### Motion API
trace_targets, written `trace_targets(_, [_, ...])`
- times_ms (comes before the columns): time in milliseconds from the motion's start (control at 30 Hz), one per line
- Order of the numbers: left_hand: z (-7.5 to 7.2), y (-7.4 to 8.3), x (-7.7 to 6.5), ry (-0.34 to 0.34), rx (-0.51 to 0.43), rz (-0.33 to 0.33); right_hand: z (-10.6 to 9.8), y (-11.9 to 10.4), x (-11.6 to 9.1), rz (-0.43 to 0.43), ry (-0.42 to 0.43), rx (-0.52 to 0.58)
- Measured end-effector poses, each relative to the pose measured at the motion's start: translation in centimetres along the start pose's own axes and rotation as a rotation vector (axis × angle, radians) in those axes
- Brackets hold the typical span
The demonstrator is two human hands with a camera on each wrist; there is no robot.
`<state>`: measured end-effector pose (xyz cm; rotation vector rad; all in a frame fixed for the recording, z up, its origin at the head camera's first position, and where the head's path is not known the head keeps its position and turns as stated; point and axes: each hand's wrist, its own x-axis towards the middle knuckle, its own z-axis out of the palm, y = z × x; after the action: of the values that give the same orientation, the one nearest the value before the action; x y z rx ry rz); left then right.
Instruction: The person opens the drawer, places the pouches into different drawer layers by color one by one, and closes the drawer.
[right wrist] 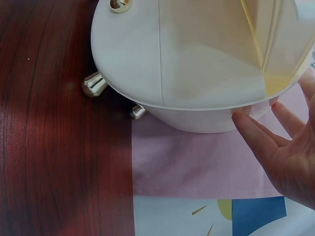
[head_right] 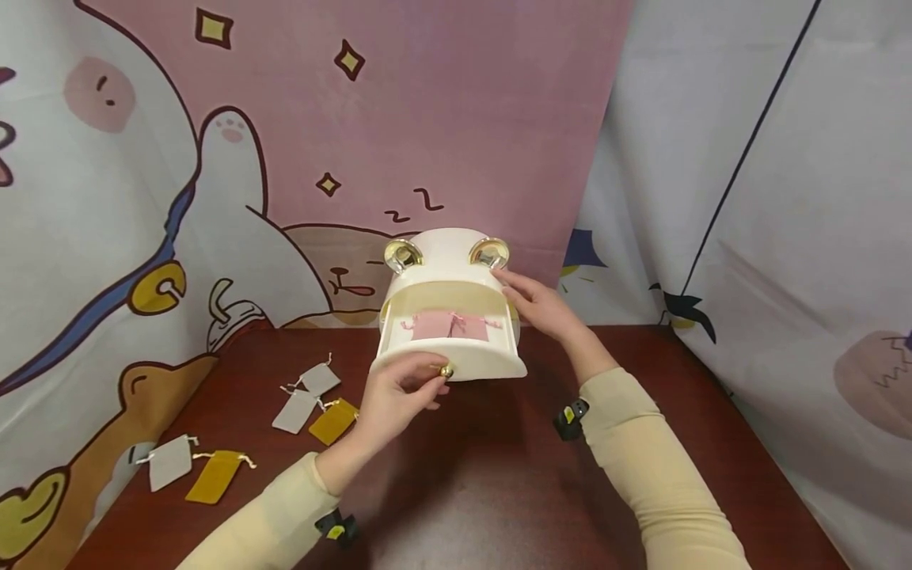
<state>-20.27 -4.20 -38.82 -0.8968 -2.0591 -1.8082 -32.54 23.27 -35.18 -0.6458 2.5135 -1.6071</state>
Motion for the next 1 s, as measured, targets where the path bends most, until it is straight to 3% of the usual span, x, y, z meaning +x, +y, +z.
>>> trace_targets(367, [-0.2,0.8,3.1,0.033,-0.008,-0.106,0.0,-0.2,-0.1,-0.003,0.013,-0.062])
trace_targets(667, [-0.8,-1.7,5.4,0.036,-0.009,-0.158,0.0,-0.1,0.0,-0.001,0.006,-0.049])
trace_targets(1000, [-0.8,-2.6,7.1,0.076,-0.015,-0.178,0.0,-0.2,0.0,-0.006,-0.009,-0.022])
